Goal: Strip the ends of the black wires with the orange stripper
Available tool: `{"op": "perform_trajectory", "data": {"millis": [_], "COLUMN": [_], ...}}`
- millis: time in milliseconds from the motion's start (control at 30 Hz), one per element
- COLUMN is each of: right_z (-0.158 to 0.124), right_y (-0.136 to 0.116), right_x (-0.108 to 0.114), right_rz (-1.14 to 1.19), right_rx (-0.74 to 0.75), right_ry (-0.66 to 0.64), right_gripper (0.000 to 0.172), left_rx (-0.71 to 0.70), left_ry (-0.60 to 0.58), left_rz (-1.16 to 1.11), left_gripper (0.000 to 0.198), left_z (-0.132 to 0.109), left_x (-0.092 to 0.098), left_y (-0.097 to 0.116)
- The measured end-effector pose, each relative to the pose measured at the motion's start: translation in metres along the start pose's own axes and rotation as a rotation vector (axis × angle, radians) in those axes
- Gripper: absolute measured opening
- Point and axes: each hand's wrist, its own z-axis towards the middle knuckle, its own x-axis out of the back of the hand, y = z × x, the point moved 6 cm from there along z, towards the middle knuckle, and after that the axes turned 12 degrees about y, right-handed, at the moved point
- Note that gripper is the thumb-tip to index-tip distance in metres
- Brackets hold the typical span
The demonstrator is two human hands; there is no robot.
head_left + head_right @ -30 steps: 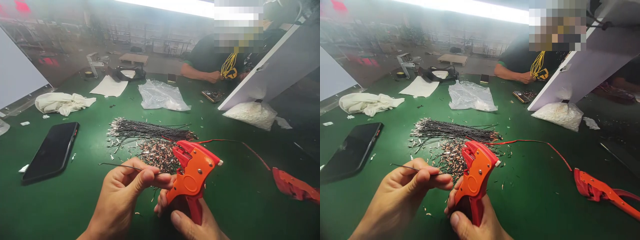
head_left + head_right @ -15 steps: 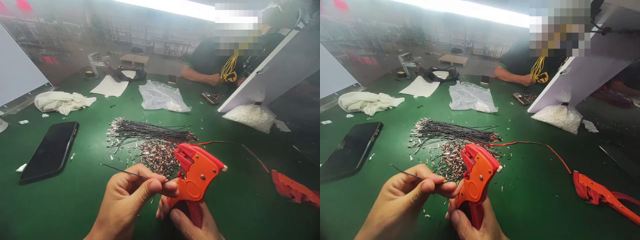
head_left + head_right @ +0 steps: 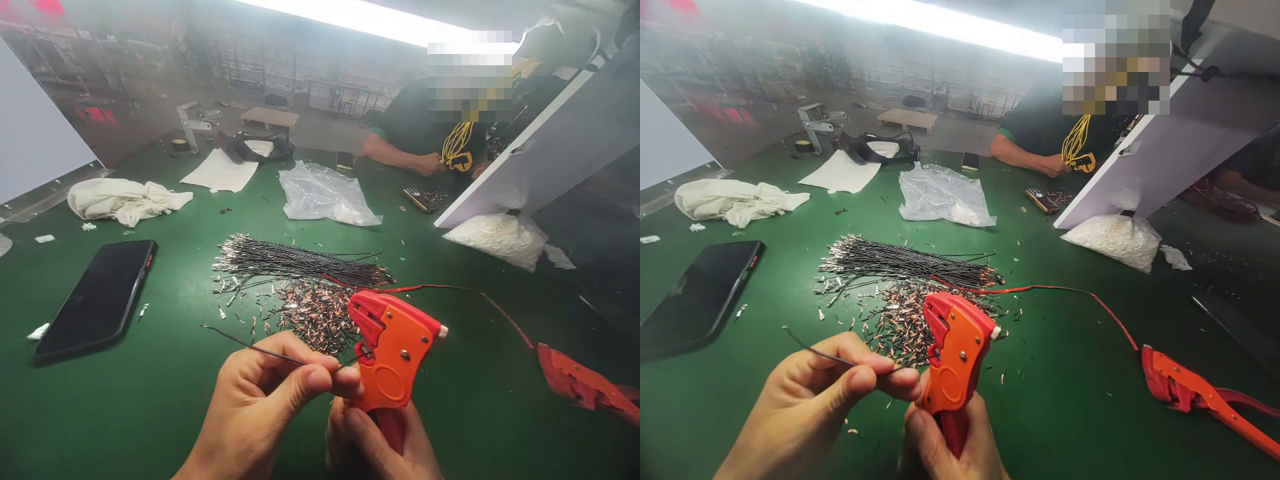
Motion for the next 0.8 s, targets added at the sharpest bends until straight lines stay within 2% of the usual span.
{"op": "perform_trajectory", "data": {"millis": [133,267,433,533,600,700,800], "right_z": [-0.001,-0.002,-0.003,0.000,0.002,0.009,0.014], "right_y": [0.000,0.000,-0.004,-0.014,-0.018,-0.021,-0.026], "right_x": [0.002,0.006,0.004,-0.006,-0.012,-0.009,0.000], "right_rz": [0.025,0.001,-0.011,0.103,0.237,0.327,0.244], "right_rx": [-0.005,-0.033,-0.104,-0.040,-0.064,-0.076,0.006], "right_ry": [0.081,0.146,0.082,-0.060,-0.158,-0.128,-0.069], "right_gripper": [0.032,0.039,0.039,0.039,0.040,0.035,0.024], "left_rx": [0.000,-0.008,-0.041,-0.101,-0.169,-0.253,-0.256], "left_ry": [-0.030,-0.026,0.022,0.068,0.103,0.122,0.072], "left_rz": [-0.011,-0.012,0.051,0.109,0.147,0.205,0.275], "left_gripper": [0.027,0.025,0.026,0.026,0.024,0.022,0.023], "left_z": [-0.001,-0.001,0.001,0.004,0.007,0.011,0.014], "left_x": [-0.003,-0.003,0.001,0.005,0.009,0.013,0.012], "left_y": [0.000,0.002,0.006,0.010,0.014,0.019,0.016]}}
